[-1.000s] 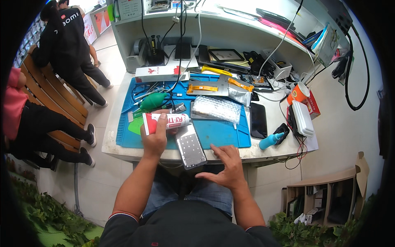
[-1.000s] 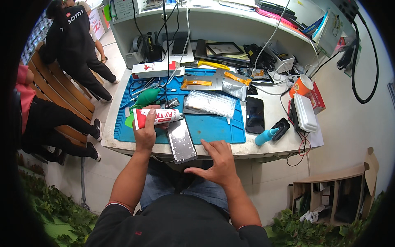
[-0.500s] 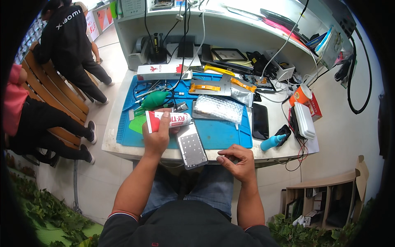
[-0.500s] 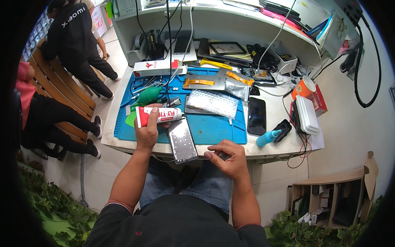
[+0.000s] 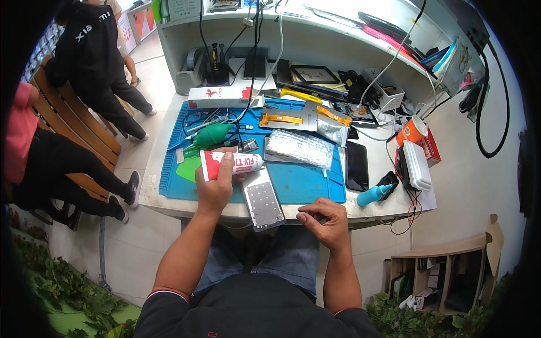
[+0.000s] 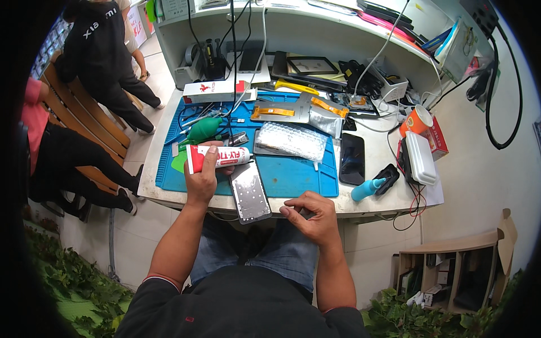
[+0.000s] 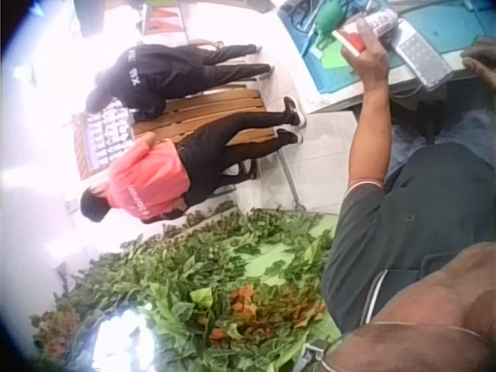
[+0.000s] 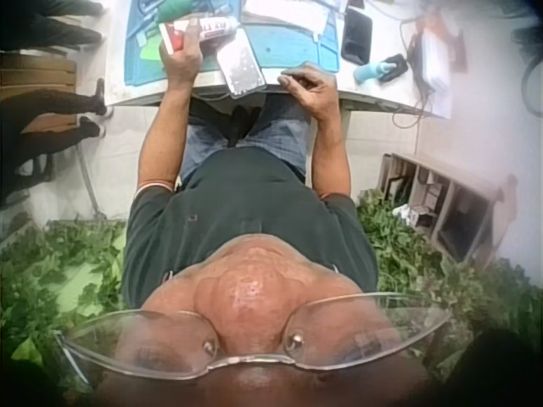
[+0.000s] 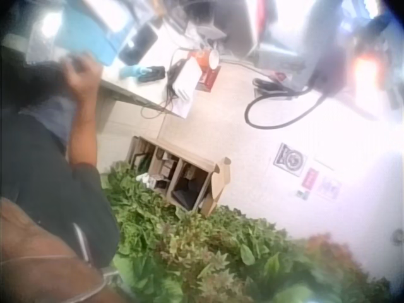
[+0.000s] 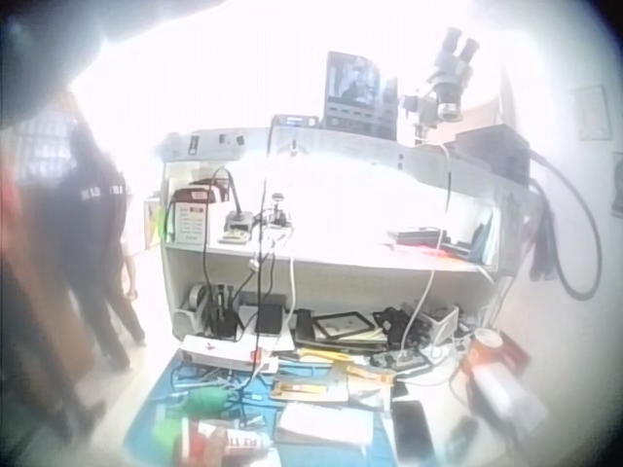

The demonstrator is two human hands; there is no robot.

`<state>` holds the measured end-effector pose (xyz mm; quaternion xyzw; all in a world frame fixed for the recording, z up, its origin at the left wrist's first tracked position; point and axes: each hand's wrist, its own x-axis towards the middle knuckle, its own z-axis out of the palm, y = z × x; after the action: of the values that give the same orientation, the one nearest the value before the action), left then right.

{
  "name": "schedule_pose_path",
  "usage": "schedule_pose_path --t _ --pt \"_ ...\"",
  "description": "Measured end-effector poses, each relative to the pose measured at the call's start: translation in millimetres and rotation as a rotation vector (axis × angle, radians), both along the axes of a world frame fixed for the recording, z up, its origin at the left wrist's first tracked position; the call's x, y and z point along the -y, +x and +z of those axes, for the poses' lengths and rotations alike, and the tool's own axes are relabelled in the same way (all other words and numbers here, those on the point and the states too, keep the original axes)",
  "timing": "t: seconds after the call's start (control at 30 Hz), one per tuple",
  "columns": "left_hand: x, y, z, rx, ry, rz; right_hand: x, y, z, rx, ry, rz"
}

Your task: The person applies adhesive from a tube to the edges of a smartphone frame and then presses a screen assembly into place by hand. They use a green air blower and a small screwdriver to clear debris and secure components.

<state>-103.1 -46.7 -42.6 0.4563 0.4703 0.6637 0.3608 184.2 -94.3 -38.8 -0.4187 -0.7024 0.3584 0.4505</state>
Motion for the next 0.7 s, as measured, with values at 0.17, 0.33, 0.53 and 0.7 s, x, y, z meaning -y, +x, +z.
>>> schedule_pose_path --t 0.17,0.33,0.53,0.7 --pt "0.6 0.5 2.2 0.003 -0.008 -0.005 0.3 -0.3 0.2 -0.005 -0.005 -0.006" --pt "0.3 -0.8 0.9 -0.003 0.002 -0.012 -0.1 -0.4 -0.5 -0.017 -0.002 0.0" --pt "1.5 0.2 2.3 -0.005 0.002 -0.012 0.1 -0.8 -0.8 -0.013 0.004 -0.004" --pt "1.2 -0.4 0.4 0.002 0.004 -0.017 0.1 -0.2 -2.4 -0.012 -0.004 -0.01"
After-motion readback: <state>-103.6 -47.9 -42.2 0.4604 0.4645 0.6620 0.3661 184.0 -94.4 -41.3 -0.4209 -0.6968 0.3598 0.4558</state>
